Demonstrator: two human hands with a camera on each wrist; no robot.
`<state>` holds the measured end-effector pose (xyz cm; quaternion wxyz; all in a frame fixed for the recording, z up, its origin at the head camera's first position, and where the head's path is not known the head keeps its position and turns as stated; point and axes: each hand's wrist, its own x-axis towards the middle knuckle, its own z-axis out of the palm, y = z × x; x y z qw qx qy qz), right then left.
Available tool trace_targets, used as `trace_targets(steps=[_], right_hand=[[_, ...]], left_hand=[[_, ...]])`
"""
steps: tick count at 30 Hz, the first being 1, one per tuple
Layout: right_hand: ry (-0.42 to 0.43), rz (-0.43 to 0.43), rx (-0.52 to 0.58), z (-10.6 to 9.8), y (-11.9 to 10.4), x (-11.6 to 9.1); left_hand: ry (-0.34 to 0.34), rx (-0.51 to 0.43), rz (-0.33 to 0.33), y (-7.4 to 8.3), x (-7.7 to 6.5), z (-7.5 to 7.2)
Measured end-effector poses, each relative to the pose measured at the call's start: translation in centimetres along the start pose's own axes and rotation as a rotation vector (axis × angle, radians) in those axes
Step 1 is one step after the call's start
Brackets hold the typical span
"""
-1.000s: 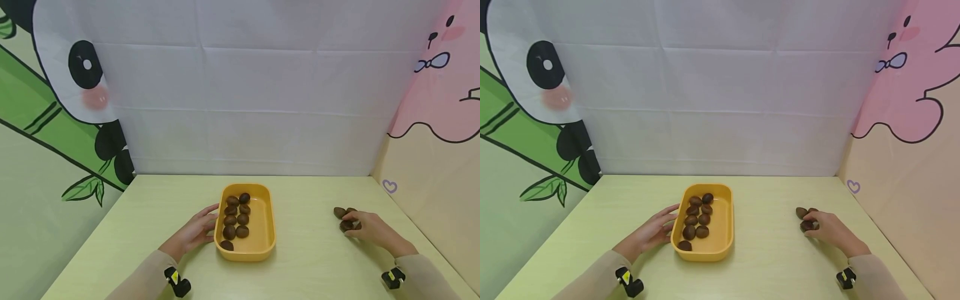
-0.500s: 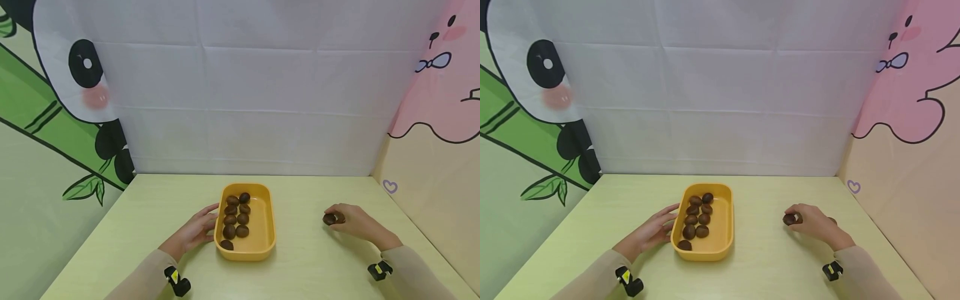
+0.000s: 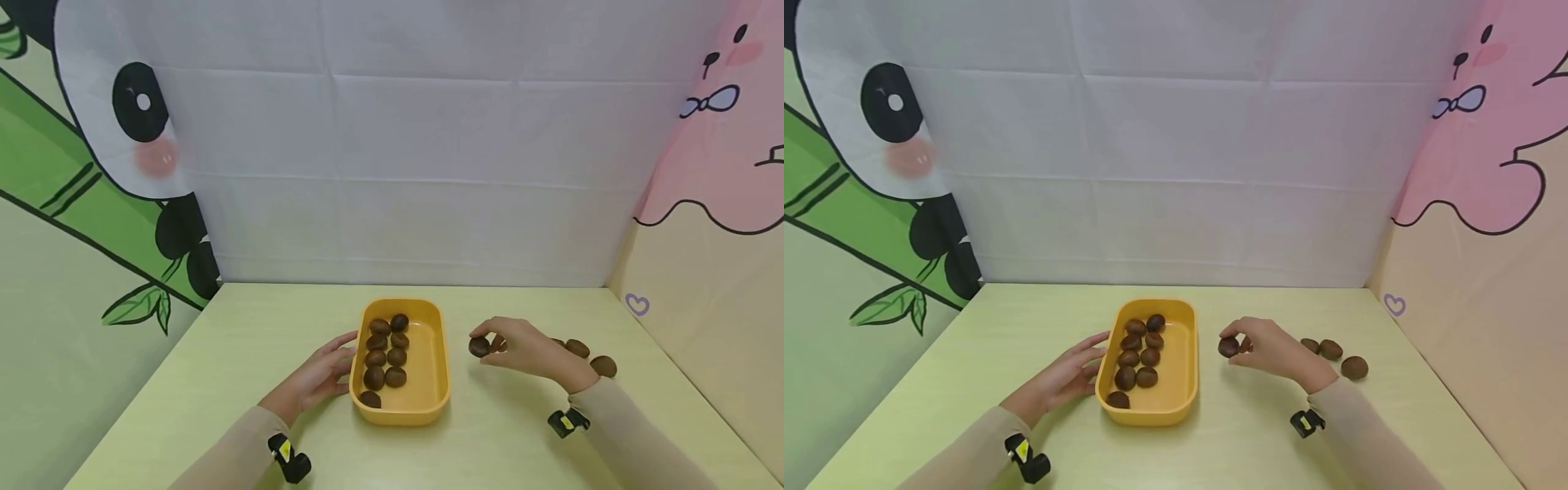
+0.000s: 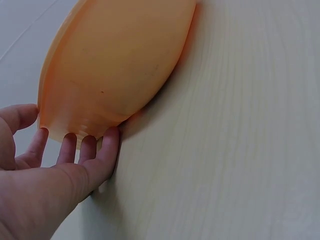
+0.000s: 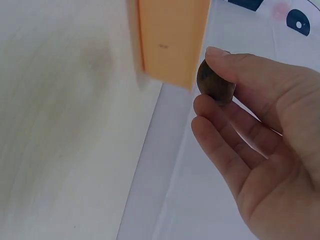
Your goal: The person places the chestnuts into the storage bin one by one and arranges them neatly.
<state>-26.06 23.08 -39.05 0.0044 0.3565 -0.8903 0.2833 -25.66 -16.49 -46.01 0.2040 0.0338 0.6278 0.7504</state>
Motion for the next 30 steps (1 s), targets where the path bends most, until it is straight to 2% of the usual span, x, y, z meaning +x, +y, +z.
trace_targets(steps=[8, 14, 24, 30], right_hand=[[-0.068, -0.118, 0.054, 2.5, -2.8, 3.1], [-0.152, -0.167, 0.024, 4.3, -4.4, 5.1], [-0.286, -0.230, 0.021, 7.8, -5.8, 7.0], [-0.311, -0.239, -0.049, 9.3, -6.2, 7.7]], left_hand=[[0.007, 0.004, -0.005, 0.0, -0.1, 0.0], [0.013, 0.005, -0.006, 0.0, 0.0, 0.0], [0.007, 0.016, -0.007, 0.0, 0.0, -0.1], [-0.001, 0.017, 0.002, 0.2, -0.1, -0.1]])
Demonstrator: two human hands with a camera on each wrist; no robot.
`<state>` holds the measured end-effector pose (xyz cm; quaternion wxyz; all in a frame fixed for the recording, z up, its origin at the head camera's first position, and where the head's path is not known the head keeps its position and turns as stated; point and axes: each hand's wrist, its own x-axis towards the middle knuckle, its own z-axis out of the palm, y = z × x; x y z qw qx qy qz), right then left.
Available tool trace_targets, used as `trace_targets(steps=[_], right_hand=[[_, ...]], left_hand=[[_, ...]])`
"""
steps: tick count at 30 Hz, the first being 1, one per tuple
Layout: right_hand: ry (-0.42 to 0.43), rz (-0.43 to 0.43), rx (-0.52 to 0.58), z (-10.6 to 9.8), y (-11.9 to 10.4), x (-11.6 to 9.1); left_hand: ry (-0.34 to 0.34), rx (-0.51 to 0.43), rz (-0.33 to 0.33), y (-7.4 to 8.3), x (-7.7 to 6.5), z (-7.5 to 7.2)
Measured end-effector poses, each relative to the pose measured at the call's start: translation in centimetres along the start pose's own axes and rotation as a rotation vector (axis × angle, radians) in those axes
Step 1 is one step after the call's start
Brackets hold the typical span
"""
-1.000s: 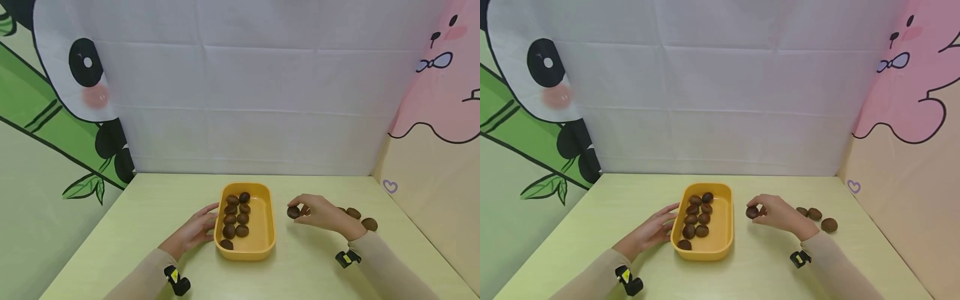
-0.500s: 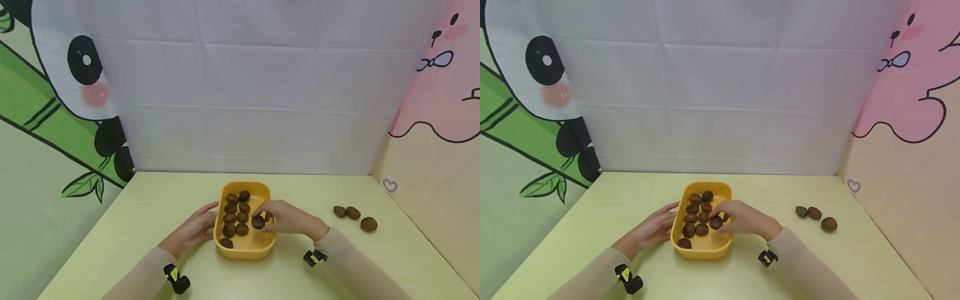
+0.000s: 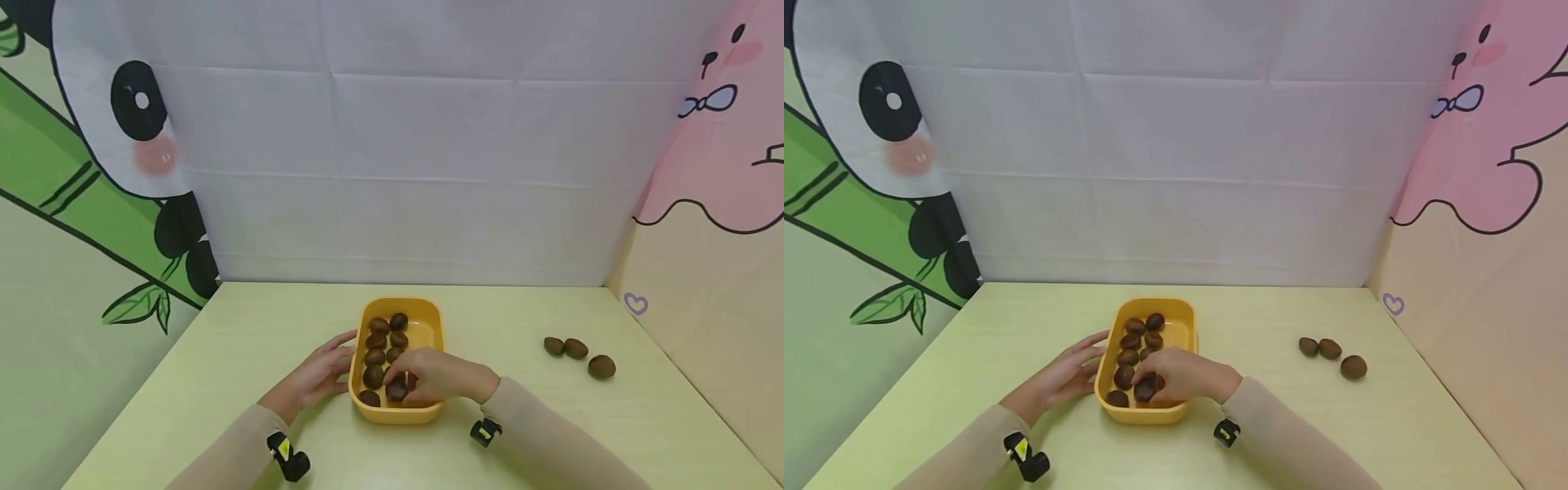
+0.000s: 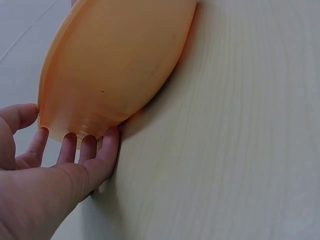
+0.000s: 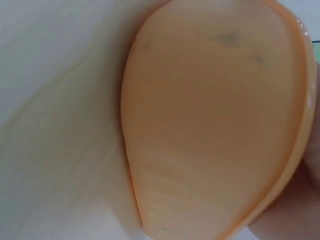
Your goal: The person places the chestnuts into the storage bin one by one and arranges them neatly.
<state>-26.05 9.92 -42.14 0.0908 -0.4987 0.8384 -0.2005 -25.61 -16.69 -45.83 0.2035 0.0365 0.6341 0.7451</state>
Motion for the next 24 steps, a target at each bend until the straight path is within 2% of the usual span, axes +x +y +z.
trace_targets(steps=[7, 17, 24], right_hand=[[-0.025, 0.032, -0.004, 0.57, -0.30, 0.53], [0.004, 0.047, 0.009, 0.76, -0.31, 0.41], [0.026, 0.022, 0.006, 0.71, -0.26, 0.42]], left_hand=[[-0.002, -0.016, -0.006, -0.03, -0.03, 0.14], [-0.009, 0.000, 0.002, -0.08, -0.07, 0.10], [-0.003, -0.009, -0.001, -0.04, 0.04, 0.03]])
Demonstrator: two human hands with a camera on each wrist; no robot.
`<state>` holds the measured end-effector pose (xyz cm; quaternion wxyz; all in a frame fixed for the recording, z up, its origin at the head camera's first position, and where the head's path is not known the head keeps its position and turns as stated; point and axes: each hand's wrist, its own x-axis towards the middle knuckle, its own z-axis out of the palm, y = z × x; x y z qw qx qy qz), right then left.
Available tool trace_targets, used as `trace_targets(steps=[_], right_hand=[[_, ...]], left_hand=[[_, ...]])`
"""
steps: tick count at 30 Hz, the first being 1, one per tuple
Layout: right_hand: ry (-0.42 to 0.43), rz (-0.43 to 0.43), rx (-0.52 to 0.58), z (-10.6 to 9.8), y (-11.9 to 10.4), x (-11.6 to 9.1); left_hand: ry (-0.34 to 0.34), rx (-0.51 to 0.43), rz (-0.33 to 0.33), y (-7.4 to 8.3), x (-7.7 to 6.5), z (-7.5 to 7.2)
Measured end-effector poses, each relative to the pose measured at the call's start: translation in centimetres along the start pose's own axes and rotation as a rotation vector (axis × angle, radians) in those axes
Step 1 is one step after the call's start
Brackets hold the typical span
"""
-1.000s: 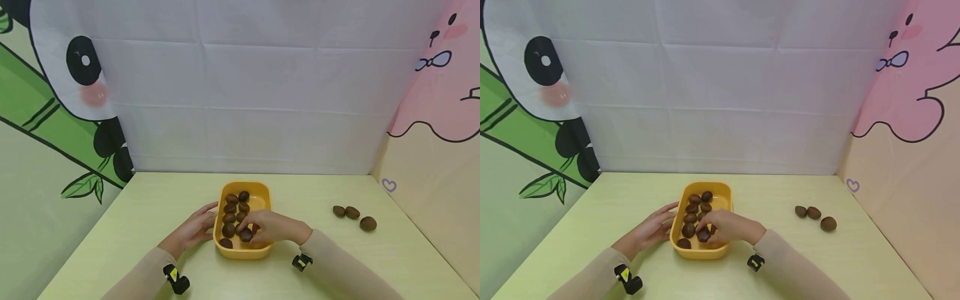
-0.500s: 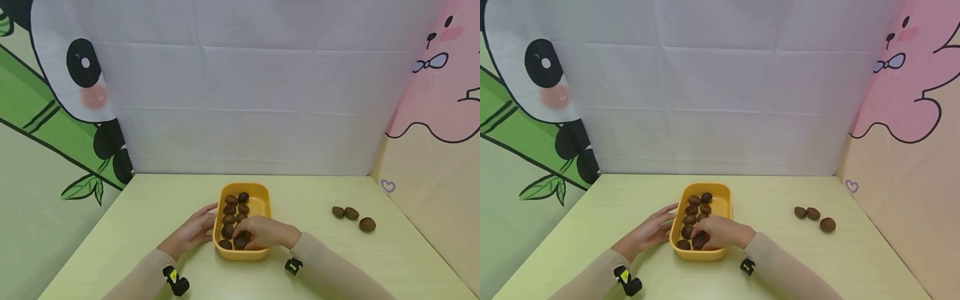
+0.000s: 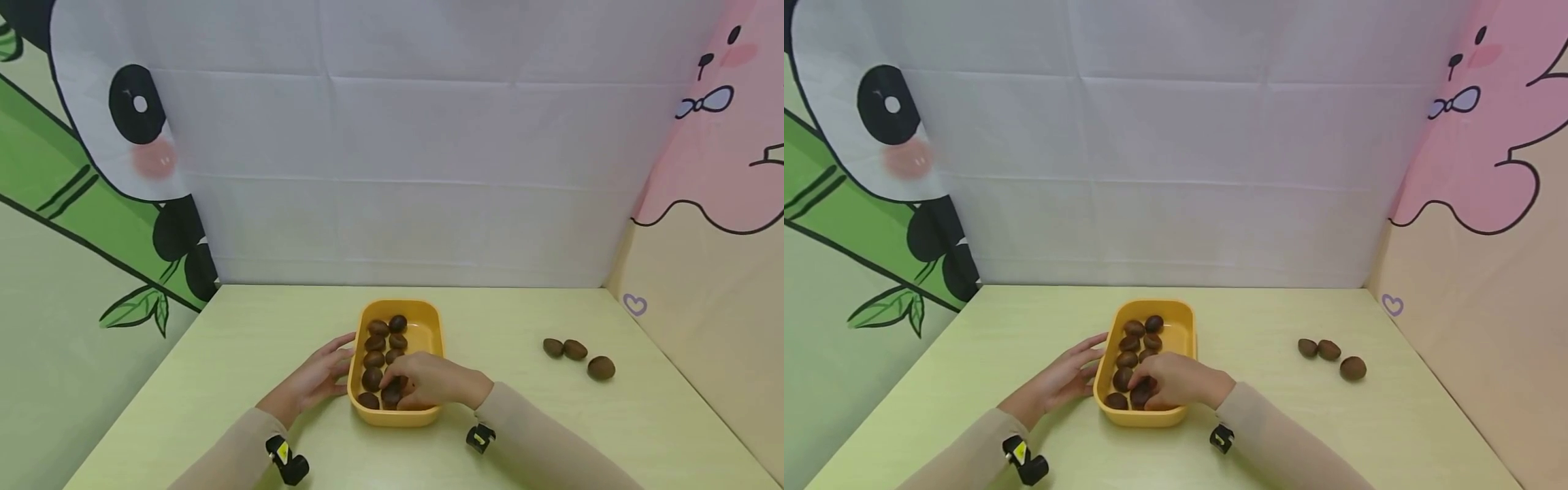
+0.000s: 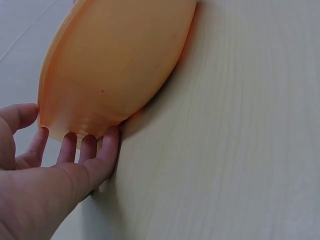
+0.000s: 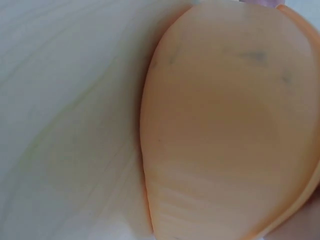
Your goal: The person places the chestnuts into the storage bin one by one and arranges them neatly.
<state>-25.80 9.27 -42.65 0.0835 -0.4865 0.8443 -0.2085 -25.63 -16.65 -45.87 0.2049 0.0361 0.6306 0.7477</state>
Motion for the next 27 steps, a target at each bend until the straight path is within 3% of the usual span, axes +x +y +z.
trace_targets(steps=[13, 27], right_hand=[[0.012, -0.038, -0.003, -0.4, -0.2, -0.2], [0.119, -0.004, -0.015, -4.2, 0.3, -3.1]], left_hand=[[-0.011, -0.002, 0.005, -0.2, 0.1, -0.1], [-0.017, 0.004, 0.010, 0.0, -0.1, -0.2]])
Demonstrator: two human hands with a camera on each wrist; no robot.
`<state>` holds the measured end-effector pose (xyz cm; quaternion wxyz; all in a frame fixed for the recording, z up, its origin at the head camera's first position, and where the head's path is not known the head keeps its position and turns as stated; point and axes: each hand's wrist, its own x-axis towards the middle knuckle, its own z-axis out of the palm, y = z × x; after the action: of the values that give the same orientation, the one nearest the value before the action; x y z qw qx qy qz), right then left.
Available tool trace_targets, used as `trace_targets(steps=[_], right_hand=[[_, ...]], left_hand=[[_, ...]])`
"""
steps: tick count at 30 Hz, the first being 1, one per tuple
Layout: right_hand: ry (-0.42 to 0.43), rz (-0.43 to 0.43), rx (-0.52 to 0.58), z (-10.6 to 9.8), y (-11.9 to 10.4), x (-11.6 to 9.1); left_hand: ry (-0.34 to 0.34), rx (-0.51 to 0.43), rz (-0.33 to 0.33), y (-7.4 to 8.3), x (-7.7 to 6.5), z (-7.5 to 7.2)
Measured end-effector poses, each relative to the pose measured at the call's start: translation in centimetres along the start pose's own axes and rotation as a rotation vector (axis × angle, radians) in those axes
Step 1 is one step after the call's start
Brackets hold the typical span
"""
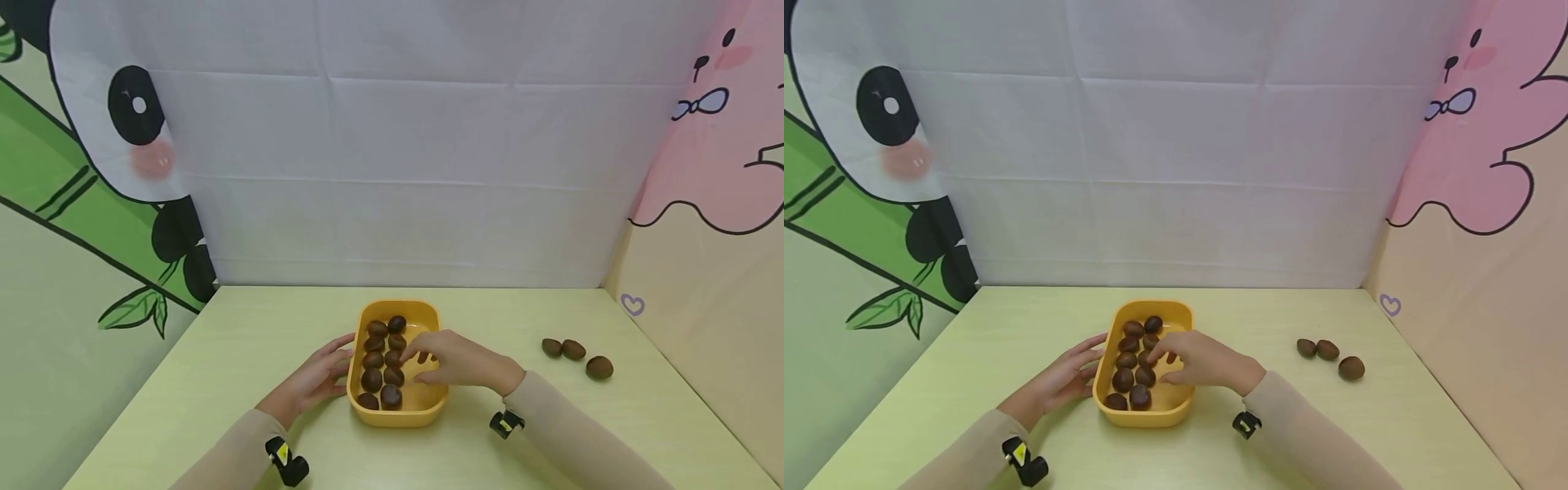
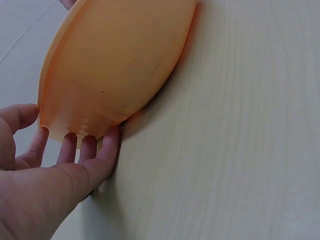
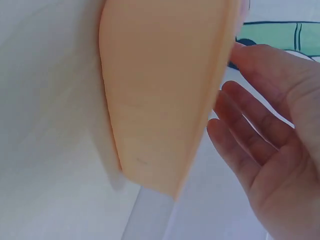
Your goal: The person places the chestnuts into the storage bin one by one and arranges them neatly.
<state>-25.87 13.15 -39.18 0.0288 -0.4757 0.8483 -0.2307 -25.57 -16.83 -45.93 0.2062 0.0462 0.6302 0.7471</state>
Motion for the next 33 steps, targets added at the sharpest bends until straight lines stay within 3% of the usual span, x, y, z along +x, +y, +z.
trace_targets(steps=[13, 24, 33], right_hand=[[0.111, 0.132, -0.034, -3.5, 3.8, -5.9], [0.201, 0.347, -0.035, -5.9, 7.4, -13.6], [0.276, 0.469, -0.113, -7.3, 9.8, -20.1]], left_hand=[[0.018, 0.017, -0.002, -0.2, 0.1, 0.0], [0.012, 0.014, -0.004, -0.2, 0.1, 0.0], [0.005, 0.012, -0.003, -0.1, 0.1, 0.1]])
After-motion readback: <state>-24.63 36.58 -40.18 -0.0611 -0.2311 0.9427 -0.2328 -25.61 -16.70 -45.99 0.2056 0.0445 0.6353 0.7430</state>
